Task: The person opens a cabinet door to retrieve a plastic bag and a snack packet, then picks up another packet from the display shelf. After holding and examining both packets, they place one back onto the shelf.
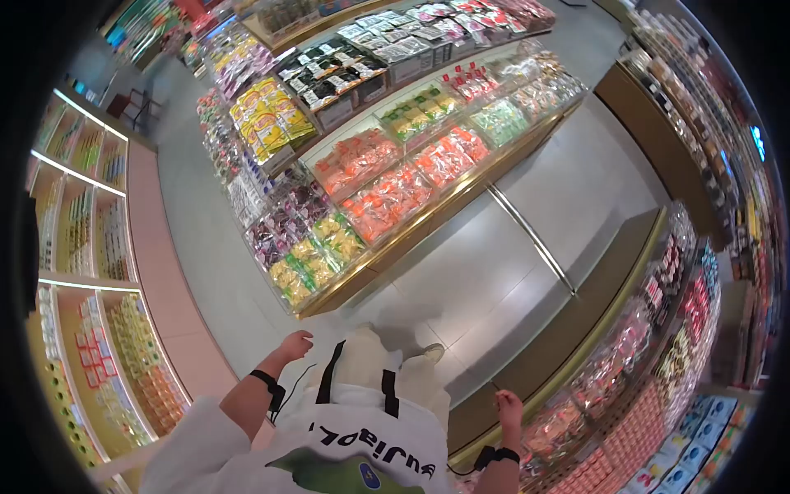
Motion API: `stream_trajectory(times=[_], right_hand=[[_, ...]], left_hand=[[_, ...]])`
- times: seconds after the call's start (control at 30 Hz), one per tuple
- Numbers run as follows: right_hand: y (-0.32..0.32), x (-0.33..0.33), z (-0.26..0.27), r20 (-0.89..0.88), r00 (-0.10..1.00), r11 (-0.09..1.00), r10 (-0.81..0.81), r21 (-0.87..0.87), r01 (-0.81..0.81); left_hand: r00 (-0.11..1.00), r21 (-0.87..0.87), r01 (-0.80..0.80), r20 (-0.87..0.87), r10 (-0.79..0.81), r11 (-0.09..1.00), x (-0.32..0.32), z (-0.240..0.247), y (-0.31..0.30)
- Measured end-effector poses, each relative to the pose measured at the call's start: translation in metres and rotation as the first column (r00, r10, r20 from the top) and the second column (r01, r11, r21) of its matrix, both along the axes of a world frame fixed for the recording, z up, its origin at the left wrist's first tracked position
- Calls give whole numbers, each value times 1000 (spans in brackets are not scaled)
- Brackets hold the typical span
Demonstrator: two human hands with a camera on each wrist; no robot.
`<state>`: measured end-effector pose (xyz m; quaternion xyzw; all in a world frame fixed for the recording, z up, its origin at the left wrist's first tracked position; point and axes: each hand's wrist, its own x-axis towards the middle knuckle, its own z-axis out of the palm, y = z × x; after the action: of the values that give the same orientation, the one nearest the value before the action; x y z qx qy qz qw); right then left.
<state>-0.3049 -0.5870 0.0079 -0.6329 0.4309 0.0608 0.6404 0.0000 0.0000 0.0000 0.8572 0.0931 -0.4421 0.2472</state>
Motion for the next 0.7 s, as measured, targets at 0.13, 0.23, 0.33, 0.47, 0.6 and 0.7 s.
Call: stream_trajectory(times=[0.13, 0.23, 0.33, 0.47, 0.6, 0.7], right_hand=[[-98, 117, 47, -90, 974, 971, 207, -101, -216], [-75, 214, 13, -116, 920, 895, 375, -212, -392], [-63, 301, 0, -154, 805, 712, 573, -394, -582], [-6, 408, -6, -177, 643, 550, 746, -382, -743], [31, 493, -67, -2, 435, 369, 900, -527, -766], [54, 528, -118, 34, 177, 155, 984, -658, -737]], left_hand=[[981, -102, -193, 8, 195, 976, -46, -4, -55], [958, -80, -283, 27, 286, 956, -41, 1, -31], [928, -99, -363, 56, 369, 927, -42, -8, -46], [863, -140, -480, 100, 494, 866, -43, -17, -70], [818, -154, -504, 228, 527, 850, -27, -43, -101], [792, -141, -466, 373, 483, 873, -12, -81, -117]])
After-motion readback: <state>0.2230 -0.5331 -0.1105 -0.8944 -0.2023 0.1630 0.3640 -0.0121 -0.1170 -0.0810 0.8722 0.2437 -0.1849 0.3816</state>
